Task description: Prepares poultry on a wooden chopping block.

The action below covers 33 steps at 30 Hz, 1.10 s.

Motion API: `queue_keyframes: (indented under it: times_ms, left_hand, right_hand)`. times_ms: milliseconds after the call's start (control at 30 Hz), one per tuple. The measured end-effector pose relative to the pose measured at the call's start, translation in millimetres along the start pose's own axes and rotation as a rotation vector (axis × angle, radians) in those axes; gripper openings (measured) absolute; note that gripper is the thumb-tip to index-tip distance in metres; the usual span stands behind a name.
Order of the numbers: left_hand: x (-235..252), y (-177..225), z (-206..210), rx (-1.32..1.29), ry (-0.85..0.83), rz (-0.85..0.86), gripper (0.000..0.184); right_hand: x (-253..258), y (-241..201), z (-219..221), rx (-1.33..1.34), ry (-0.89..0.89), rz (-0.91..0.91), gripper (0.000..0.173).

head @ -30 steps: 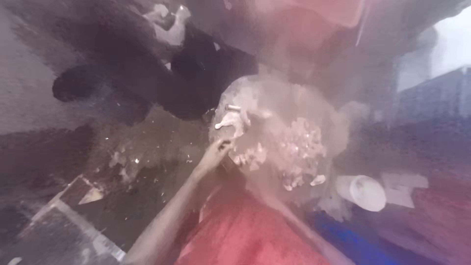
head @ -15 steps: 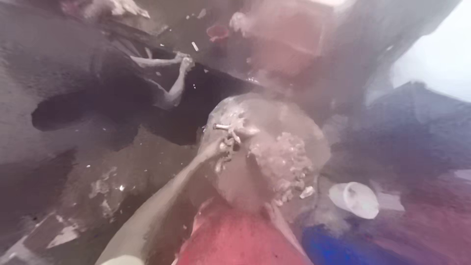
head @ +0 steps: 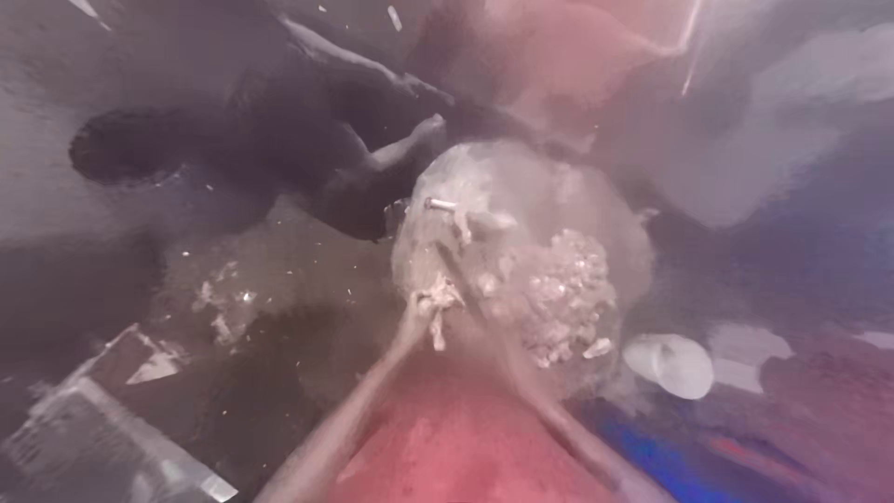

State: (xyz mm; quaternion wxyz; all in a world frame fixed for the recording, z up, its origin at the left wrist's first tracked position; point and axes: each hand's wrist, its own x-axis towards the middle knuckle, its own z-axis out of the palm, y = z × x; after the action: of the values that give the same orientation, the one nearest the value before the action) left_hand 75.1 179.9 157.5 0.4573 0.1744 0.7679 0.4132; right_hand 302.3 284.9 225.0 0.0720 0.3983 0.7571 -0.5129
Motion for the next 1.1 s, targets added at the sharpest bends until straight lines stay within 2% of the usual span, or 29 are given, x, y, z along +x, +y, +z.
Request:
queue_keyframes:
  times_ms: [67, 167, 233, 300, 400, 467, 533, 600, 667, 767, 900, 1000, 1100]
  left_hand:
    - [-1, -4, -8, 0.013, 0.027, 0.018, 0.049]
    - [-9, -10, -37, 0.077, 0.023, -0.005, 0.046]
    - [-14, -16, -49, 0.095, -0.063, -0.018, 0.045]
    - [-21, -23, -51, 0.087, -0.190, -0.029, 0.046]
    - [-32, -27, -37, 0.112, -0.320, -0.015, 0.044]
    - [-37, -33, -23, 0.115, -0.325, 0.005, 0.046]
    - [-38, -36, -15, 0.092, -0.291, 0.014, 0.051]
    - [-38, -36, -15, 0.068, -0.241, -0.003, 0.047]
    - [-39, -35, -20, 0.032, -0.195, -0.028, 0.043]
    - [-41, -40, -32, -0.007, -0.158, -0.024, 0.040]
    - [-43, -48, -31, -0.177, -0.146, 0.002, 0.040]
    - [-42, -49, -29, -0.241, -0.148, 0.011, 0.039]
    - [-42, -51, -30, -0.148, -0.148, -0.032, 0.040]
  right_hand:
    - [-6, 25, 5, -0.026, -0.230, 0.121, 0.050]
    - [-35, 55, -16, 0.019, -0.341, 0.157, 0.047]
    - [-44, 61, -31, 0.064, -0.312, 0.195, 0.046]
    - [-43, 41, -32, 0.030, -0.164, 0.208, 0.047]
    - [-23, -4, -24, 0.037, 0.038, 0.064, 0.048]
    - [-13, -34, -21, 0.120, 0.106, -0.053, 0.054]
    - [-4, -50, -21, 0.103, 0.089, -0.072, 0.052]
    - [19, -30, -18, -0.085, -0.019, 0.020, 0.047]
    - [38, -5, -24, -0.245, -0.186, 0.109, 0.055]
    - [31, -21, -23, -0.340, -0.169, 0.100, 0.058]
    - [7, -67, -17, -0.148, -0.089, 0.001, 0.051]
    - [21, -43, -2, -0.151, -0.142, 0.021, 0.046]
    - [41, -1, 3, -0.262, -0.284, 0.113, 0.059]
